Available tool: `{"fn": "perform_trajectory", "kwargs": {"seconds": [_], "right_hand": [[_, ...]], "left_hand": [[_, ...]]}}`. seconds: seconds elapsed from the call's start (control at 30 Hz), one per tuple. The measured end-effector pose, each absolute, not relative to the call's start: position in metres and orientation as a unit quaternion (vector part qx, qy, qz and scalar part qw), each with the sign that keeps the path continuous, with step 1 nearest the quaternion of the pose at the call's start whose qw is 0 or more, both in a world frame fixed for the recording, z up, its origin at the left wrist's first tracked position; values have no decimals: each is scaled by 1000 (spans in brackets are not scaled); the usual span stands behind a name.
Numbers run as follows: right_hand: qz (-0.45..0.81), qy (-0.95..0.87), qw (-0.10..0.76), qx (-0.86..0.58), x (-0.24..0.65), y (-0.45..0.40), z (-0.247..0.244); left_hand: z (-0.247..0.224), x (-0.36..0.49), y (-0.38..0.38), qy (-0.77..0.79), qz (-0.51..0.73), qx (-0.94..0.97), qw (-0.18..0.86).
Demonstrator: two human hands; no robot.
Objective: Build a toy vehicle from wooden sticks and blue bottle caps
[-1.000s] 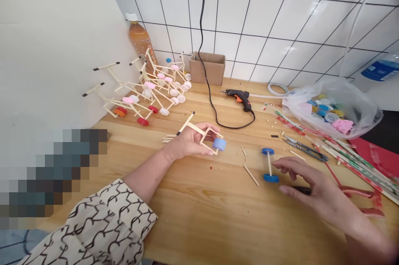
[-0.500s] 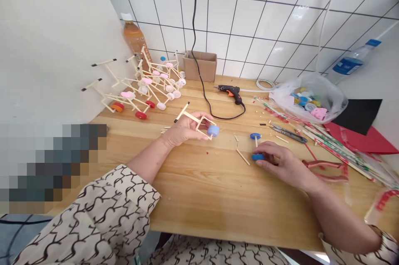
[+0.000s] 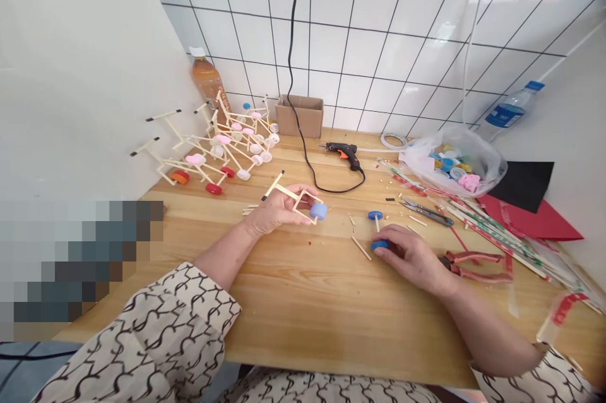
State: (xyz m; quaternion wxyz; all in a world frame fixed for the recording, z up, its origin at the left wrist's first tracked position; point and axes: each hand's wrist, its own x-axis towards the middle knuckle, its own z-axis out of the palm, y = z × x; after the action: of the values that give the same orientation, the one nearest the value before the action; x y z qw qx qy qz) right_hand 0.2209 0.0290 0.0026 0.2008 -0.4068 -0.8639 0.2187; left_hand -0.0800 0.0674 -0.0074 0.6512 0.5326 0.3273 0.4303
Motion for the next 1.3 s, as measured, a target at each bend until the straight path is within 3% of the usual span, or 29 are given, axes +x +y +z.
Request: {"fn": "perform_trajectory", "kwargs": {"seconds": [1.3], "right_hand": [[222, -836, 232, -446, 222, 30, -2]], "left_hand": [[-5, -80, 68, 345, 413, 530, 655]]}}
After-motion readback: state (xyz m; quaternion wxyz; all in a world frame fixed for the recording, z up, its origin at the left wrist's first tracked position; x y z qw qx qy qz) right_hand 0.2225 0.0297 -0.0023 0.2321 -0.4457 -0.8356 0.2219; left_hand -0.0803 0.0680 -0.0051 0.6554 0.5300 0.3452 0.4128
